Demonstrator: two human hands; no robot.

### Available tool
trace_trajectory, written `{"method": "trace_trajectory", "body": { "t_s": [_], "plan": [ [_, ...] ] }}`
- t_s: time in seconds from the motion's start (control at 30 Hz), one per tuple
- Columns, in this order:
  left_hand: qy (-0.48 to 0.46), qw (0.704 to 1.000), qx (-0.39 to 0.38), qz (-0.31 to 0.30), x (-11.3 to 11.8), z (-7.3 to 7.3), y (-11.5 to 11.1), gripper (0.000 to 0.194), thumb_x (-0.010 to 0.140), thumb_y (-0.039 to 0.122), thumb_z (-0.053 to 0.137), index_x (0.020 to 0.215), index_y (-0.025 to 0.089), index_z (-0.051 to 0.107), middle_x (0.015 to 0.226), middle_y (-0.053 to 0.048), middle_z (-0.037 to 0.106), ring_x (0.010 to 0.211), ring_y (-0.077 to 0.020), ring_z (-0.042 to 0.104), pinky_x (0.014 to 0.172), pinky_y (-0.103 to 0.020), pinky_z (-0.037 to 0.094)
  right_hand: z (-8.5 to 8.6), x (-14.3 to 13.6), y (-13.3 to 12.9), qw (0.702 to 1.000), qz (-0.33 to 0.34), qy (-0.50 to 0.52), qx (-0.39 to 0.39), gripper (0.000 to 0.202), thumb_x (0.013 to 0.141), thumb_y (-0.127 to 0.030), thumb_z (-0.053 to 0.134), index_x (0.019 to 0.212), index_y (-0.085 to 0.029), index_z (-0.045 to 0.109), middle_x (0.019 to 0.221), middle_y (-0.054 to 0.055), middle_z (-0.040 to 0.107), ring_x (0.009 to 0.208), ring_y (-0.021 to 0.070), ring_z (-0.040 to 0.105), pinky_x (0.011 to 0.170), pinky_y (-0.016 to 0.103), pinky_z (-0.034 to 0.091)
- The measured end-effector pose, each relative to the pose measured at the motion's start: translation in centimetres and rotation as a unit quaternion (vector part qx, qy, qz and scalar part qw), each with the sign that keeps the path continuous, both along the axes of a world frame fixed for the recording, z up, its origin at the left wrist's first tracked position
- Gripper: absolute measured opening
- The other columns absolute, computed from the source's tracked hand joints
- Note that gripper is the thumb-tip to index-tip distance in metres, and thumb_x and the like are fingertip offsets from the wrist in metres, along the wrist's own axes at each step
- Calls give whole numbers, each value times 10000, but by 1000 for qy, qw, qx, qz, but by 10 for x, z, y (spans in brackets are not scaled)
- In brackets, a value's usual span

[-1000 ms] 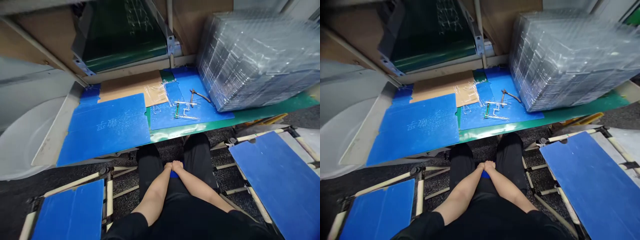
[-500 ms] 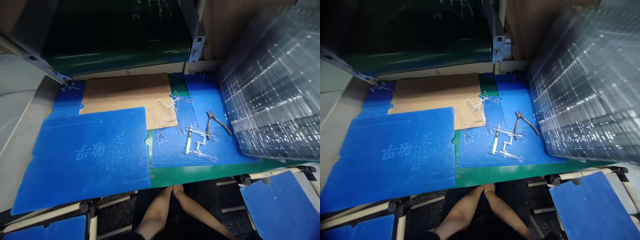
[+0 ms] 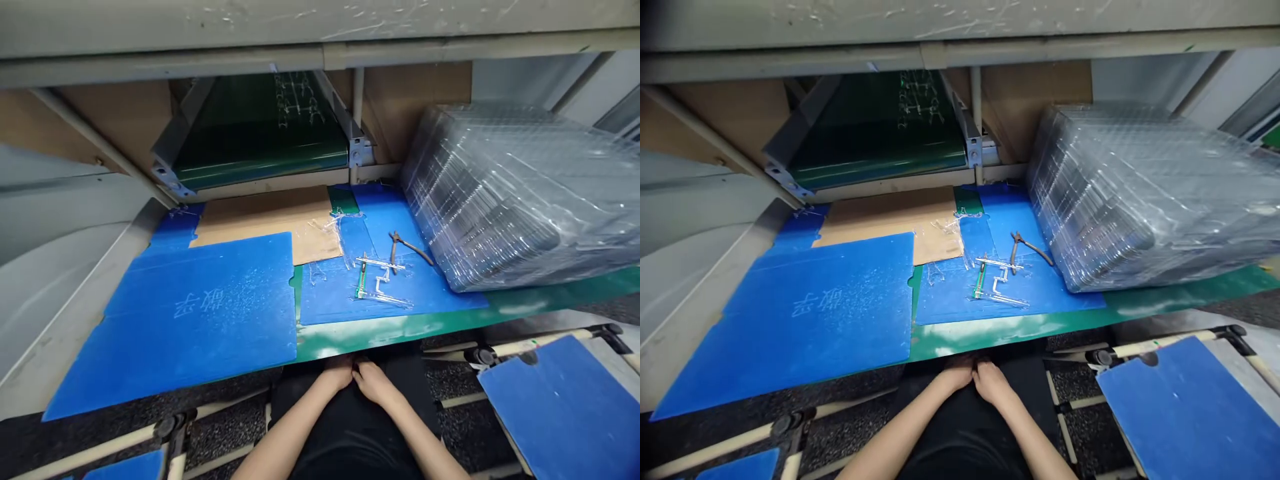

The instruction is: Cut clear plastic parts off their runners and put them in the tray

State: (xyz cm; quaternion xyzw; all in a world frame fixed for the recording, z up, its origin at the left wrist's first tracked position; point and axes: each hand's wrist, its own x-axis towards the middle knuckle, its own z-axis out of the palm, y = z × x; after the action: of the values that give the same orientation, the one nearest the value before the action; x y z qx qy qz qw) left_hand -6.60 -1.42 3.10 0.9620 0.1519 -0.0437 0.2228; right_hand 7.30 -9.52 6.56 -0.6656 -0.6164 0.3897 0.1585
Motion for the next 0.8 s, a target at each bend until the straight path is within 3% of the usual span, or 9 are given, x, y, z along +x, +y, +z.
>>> {"method": "trace_trajectory", "body": {
  "t_s": [0.07,0.17,0.23,0.33,0.37,0.43,0.53,0.63,0.8],
  "plan": [
    [30,999,-27,-1,-34,33,-12,203,1065,337,693,1250,298,767,1144,-50,801,959,-174,766,851,-285,630,26,19,-23,999,18,22,30,283,1059,-360,731,1280,-183,728,1207,74,758,1036,216,753,929,403,646],
    [12,999,-49,-17,-75,105,-13,313,1085,300,649,1356,437,725,1131,77,840,948,-121,787,819,-199,620,64,54,-33,993,-26,12,113,305,1119,-366,606,1395,-278,704,1236,64,767,1068,212,745,959,344,620],
    [-42,998,33,20,-83,152,11,341,1088,253,615,1326,468,732,1121,98,839,936,-109,788,820,-183,619,82,78,-21,980,-99,-37,169,360,1154,-370,494,1452,-259,663,1278,119,740,1158,276,702,1009,421,593],
    [-88,976,158,124,-67,197,89,477,1086,141,457,1510,245,650,1412,-167,737,1246,-295,739,1017,-448,613,92,104,14,950,-171,-119,232,367,1114,-365,553,1420,-201,673,1348,203,676,1289,401,583,1029,546,547],
    [-97,963,204,148,-58,204,121,532,1071,117,457,1578,211,591,1529,-223,650,1375,-356,668,1111,-550,554,92,109,26,943,-176,-139,246,346,1090,-355,597,1382,-196,692,1358,211,665,1287,417,565,1012,554,545],
    [-64,948,309,44,-41,208,184,617,1049,60,436,1633,236,534,1656,-207,539,1507,-384,561,1230,-650,418,90,114,45,935,-167,-166,267,260,1060,-318,649,1274,-199,734,1320,199,678,1228,399,575,977,532,544],
    [-40,948,314,-43,-25,203,250,635,1049,57,461,1604,347,564,1662,-75,565,1533,-285,549,1302,-539,354,84,112,58,928,-152,-187,283,134,1054,-278,672,1130,-192,741,1187,130,710,1125,309,620,968,478,536],
    [-35,949,305,-73,-18,197,275,602,1061,99,484,1590,370,577,1637,-65,595,1500,-251,579,1279,-469,371,80,107,59,926,-152,-189,290,126,1057,-299,689,1082,-177,713,1110,71,705,1065,244,646,958,432,539],
    [-37,950,294,-94,-9,198,281,477,1079,158,474,1473,328,681,1468,-135,711,1236,-250,701,1093,-428,490,89,108,46,927,-146,-164,304,100,1068,-291,669,1044,-205,714,1025,63,733,967,243,658,849,366,542]
  ]
}}
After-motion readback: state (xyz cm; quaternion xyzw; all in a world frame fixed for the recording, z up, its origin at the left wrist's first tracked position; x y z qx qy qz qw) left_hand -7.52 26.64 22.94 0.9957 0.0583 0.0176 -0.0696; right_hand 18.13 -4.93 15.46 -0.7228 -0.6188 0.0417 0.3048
